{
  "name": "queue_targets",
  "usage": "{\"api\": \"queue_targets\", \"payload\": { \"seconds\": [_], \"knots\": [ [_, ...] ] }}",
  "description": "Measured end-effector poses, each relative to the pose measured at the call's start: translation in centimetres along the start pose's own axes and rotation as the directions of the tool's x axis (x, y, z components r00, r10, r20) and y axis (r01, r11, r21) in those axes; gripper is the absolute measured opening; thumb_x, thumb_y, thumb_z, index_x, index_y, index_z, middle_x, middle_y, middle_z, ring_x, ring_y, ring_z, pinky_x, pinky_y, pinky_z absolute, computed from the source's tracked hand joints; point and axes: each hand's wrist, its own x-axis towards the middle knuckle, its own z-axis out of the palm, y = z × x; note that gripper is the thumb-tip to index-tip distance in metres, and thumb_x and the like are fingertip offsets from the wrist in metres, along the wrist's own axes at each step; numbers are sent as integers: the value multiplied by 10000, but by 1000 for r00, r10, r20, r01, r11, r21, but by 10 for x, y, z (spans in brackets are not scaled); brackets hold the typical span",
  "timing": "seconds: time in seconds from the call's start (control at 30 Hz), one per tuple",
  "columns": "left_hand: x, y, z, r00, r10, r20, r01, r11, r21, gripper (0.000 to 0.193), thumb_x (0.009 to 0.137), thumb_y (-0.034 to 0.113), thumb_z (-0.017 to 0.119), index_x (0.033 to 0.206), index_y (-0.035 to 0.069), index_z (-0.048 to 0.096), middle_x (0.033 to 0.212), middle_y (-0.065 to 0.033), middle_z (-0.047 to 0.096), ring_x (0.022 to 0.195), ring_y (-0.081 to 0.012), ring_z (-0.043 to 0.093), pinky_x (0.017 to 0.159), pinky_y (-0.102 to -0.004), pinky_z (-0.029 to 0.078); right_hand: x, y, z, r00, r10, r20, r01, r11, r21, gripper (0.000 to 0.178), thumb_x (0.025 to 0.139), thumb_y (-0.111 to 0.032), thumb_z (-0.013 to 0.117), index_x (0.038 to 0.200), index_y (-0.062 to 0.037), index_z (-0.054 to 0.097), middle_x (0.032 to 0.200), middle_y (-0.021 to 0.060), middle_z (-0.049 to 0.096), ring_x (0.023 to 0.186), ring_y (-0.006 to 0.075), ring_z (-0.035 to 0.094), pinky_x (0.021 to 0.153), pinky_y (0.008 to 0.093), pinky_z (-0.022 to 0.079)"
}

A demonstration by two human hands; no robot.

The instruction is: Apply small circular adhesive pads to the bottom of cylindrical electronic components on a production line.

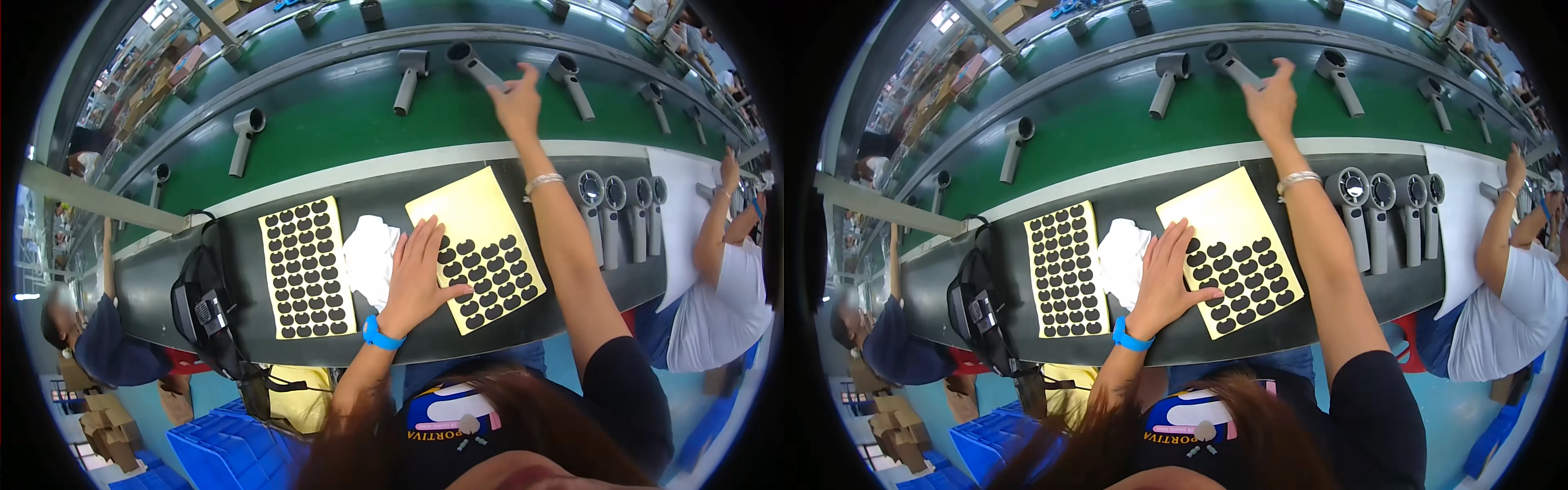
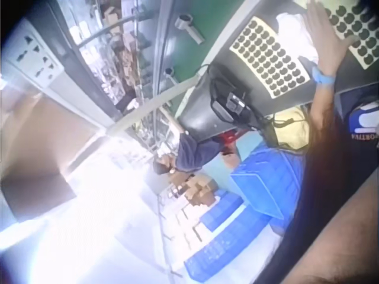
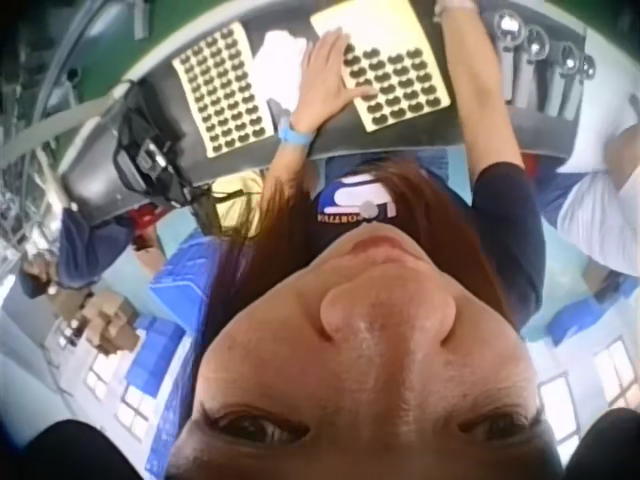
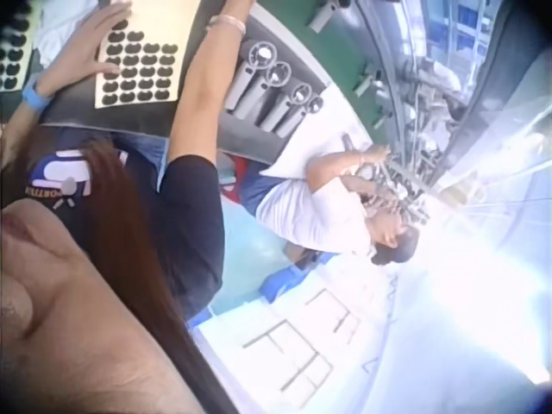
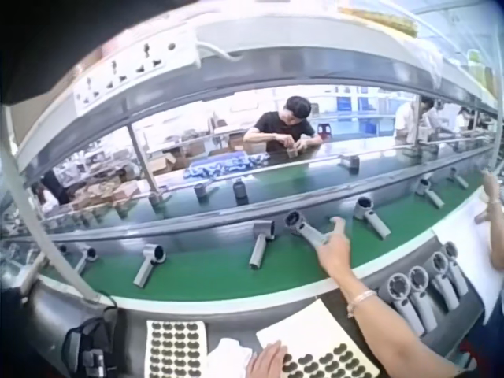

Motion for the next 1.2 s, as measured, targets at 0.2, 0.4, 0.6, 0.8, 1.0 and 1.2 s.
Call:
{"api": "queue_targets", "payload": {
  "seconds": [0.2,0.4,0.6,0.8,1.0,1.2],
  "knots": [
    [-5,-3,0,999,40,-32,-40,999,-8,959,616,421,815,1351,3,364,1440,-170,322,1361,-329,267,1104,-494,183,-51,-71,-100,922,-386,19,313,776,547,709,769,80,657,1337,-77,263,1129,173,591,1025,221,589,882,319,473],
    [-7,17,-19,950,160,-268,-195,974,-111,707,683,239,801,1293,80,479,1437,-168,322,1270,-382,320,1057,-477,256,-157,-77,-171,634,-737,236,587,656,473,704,729,119,680,1302,-105,338,1194,232,545,1066,330,573,901,395,468],
    [-29,74,-25,974,20,-226,-156,782,-604,537,752,-13,697,1251,51,509,1158,-140,604,736,-189,622,614,-270,497,-208,-102,-196,734,-601,316,264,681,683,523,759,74,664,1209,-76,443,1246,229,491,1140,332,524,919,410,454],
    [-37,84,-23,949,77,-304,-228,836,-499,438,752,-92,629,1166,43,582,1146,-125,624,854,-203,645,660,-273,515,-214,-94,-230,856,-431,283,207,790,576,169,800,54,628,957,17,580,1022,148,568,934,214,570,822,304,452],
    [-45,99,-30,964,92,-249,-209,840,-500,451,720,-86,645,1152,39,613,1156,-107,631,970,-192,634,677,-253,514,-225,-97,-247,838,-312,448,7,826,563,190,788,79,637,962,25,583,889,110,602,831,168,575,761,283,458],
    [-50,104,-23,984,40,-176,-143,771,-621,481,718,-88,661,1181,28,603,1184,-132,607,894,-169,632,693,-252,540,-235,-101,-247,853,-163,497,-202,774,601,445,814,68,617,1195,5,397,874,92,607,944,166,608,837,283,461]
  ]
}}
